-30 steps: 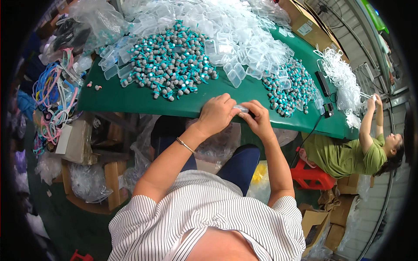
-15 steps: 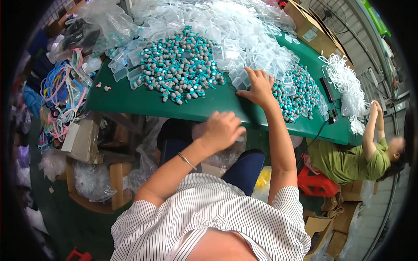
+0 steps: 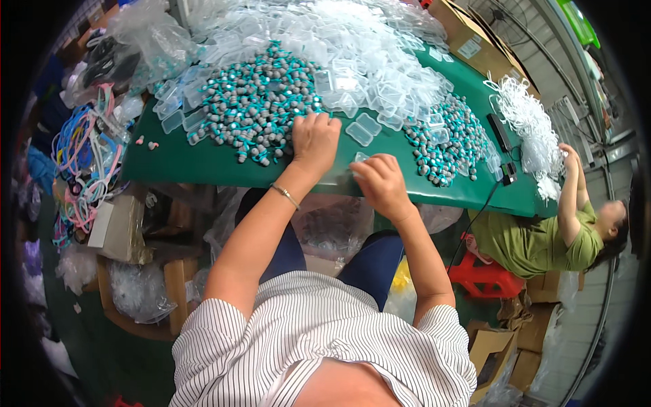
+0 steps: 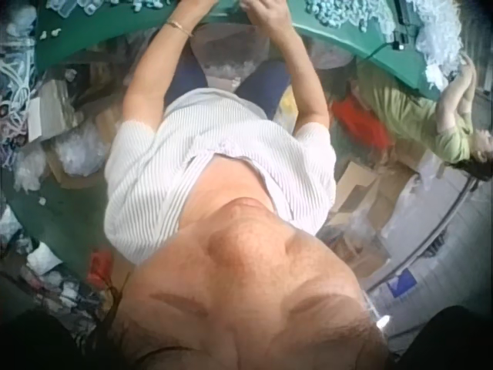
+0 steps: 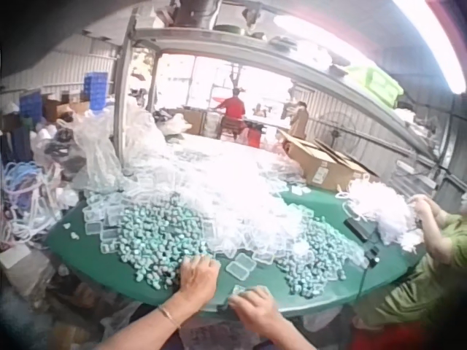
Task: The person assembles small plastic and metal components by hand, placing beads inside clear plastic cases.
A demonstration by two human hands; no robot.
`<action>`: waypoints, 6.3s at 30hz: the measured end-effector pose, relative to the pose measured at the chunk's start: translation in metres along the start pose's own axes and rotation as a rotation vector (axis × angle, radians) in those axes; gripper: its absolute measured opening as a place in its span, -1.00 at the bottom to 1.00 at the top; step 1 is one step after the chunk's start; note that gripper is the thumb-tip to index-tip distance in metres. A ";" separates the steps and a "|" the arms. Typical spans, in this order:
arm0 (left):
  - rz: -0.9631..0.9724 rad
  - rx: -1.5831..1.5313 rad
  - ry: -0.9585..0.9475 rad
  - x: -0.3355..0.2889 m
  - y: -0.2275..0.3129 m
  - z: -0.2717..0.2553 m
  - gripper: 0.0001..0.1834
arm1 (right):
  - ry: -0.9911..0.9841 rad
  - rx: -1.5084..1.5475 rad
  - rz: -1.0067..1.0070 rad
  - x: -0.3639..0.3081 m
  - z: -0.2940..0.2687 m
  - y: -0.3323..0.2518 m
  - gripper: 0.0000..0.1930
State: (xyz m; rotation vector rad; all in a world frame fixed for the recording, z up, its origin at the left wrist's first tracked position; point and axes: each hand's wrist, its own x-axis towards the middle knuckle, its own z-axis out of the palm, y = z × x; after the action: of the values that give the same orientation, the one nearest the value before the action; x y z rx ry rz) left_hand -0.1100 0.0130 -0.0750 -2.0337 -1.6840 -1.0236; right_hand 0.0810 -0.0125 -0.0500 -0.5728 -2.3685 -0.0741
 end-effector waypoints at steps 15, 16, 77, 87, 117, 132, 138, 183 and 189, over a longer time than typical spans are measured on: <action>-0.113 0.037 -0.195 -0.011 0.013 -0.007 -0.82 | 0.061 -0.697 0.594 -0.021 -0.012 0.111 -0.87; -0.116 0.039 -0.195 -0.012 0.013 -0.008 -0.82 | 0.005 -0.718 0.609 -0.019 -0.012 0.109 -0.87; -0.110 -0.734 -0.180 -0.055 0.029 -0.038 -0.75 | -0.109 0.831 0.646 -0.021 0.002 0.014 -0.83; 0.191 -0.464 -0.355 -0.109 0.063 -0.038 -0.75 | -0.258 -0.197 0.588 0.029 0.036 0.070 -0.33; -0.014 0.063 -0.057 -0.009 -0.015 -0.020 -0.89 | 0.009 0.010 0.181 -0.006 -0.014 -0.008 -0.78; -0.137 -0.200 -0.168 -0.037 0.019 -0.036 -0.87 | -0.062 -0.783 0.665 -0.009 -0.009 0.118 -0.89; -0.174 -0.237 -0.170 -0.044 0.016 -0.031 -0.83 | 0.003 -0.677 0.553 -0.011 -0.015 0.110 -0.88; 0.032 -0.545 -0.354 -0.037 0.036 -0.030 -0.71 | -0.018 0.299 0.402 -0.030 -0.010 0.006 -0.65; -0.016 -0.660 -0.271 -0.043 0.026 -0.029 -0.80 | -0.070 0.496 0.473 -0.018 -0.005 0.000 -0.79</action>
State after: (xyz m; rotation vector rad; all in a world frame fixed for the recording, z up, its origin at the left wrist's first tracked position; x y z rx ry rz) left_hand -0.0975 -0.0438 -0.0793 -2.6677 -1.6249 -1.5209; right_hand 0.0957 -0.0201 -0.0579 -0.8695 -2.1364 0.7295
